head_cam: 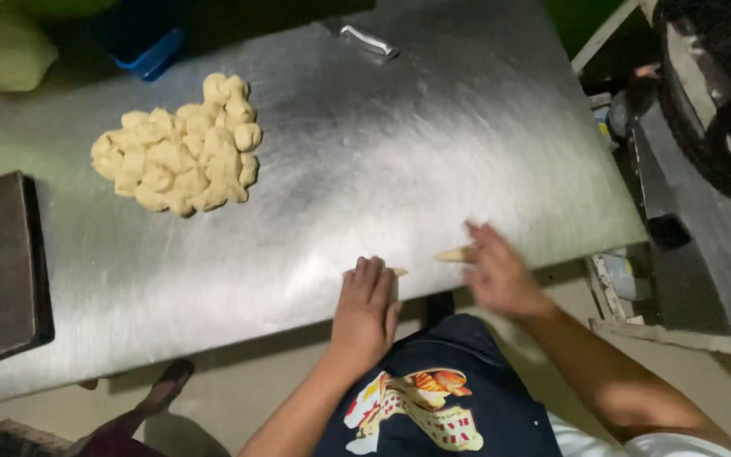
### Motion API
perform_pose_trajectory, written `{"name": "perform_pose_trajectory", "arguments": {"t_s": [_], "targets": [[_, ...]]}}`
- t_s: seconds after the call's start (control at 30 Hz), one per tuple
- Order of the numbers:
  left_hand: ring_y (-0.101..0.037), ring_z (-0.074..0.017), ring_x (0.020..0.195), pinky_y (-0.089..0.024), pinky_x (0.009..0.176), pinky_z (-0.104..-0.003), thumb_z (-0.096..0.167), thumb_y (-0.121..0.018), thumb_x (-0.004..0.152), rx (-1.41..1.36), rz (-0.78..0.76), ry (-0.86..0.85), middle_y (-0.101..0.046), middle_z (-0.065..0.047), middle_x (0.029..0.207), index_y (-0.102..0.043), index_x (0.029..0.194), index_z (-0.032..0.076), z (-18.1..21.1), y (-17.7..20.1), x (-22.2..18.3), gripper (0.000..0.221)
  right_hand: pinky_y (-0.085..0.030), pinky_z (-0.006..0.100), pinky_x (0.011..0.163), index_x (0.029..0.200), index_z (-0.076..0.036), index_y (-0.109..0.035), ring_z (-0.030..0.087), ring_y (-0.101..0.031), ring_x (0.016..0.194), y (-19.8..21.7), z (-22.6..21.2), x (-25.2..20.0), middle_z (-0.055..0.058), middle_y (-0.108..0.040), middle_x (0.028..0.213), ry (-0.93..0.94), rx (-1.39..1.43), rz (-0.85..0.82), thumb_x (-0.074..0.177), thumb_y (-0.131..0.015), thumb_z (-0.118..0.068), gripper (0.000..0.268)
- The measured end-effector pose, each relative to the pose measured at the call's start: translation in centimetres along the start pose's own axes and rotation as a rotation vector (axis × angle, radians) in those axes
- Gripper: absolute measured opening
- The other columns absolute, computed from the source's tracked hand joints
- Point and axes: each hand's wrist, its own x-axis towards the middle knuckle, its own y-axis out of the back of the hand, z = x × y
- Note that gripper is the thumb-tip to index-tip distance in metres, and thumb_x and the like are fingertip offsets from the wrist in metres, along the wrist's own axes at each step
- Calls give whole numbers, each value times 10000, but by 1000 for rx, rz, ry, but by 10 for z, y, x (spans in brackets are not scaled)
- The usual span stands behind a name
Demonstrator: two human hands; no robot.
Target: Shape small pieces of dough into rolls on a metal workbench
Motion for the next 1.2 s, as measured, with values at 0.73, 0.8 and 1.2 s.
{"name": "perform_pose_trajectory", "arguments": {"t_s": [0.73,0.8,1.2], "targets": [[-272,-520,1509,-279,1190,-639,428,-634,952,268,216,385,-306,-306,1629,-460,1523,-18,-34,-28,131,746,-129,624,1227,1568,-117,-395,440,-188,1559,21,73,102,240,-284,1647,243,-68,-936,966,-491,-656,814],[-489,-532,1367,-444,1039,-608,638,-637,852,347,56,301,-508,-312,1470,-574,1429,41,-6,-26,94,833,-193,648,1195,1453,-89,-546,444,-337,1490,46,77,74,228,-485,1523,364,119,-817,971,-602,-467,615],[-717,-264,1038,-639,843,-418,-107,-729,794,-1403,816,922,-703,-186,1115,-542,1189,35,10,10,34,459,-550,428,969,1562,-83,-242,295,-574,1251,-57,-7,138,168,-458,1475,-493,1155,-339,933,-778,-177,832]]}}
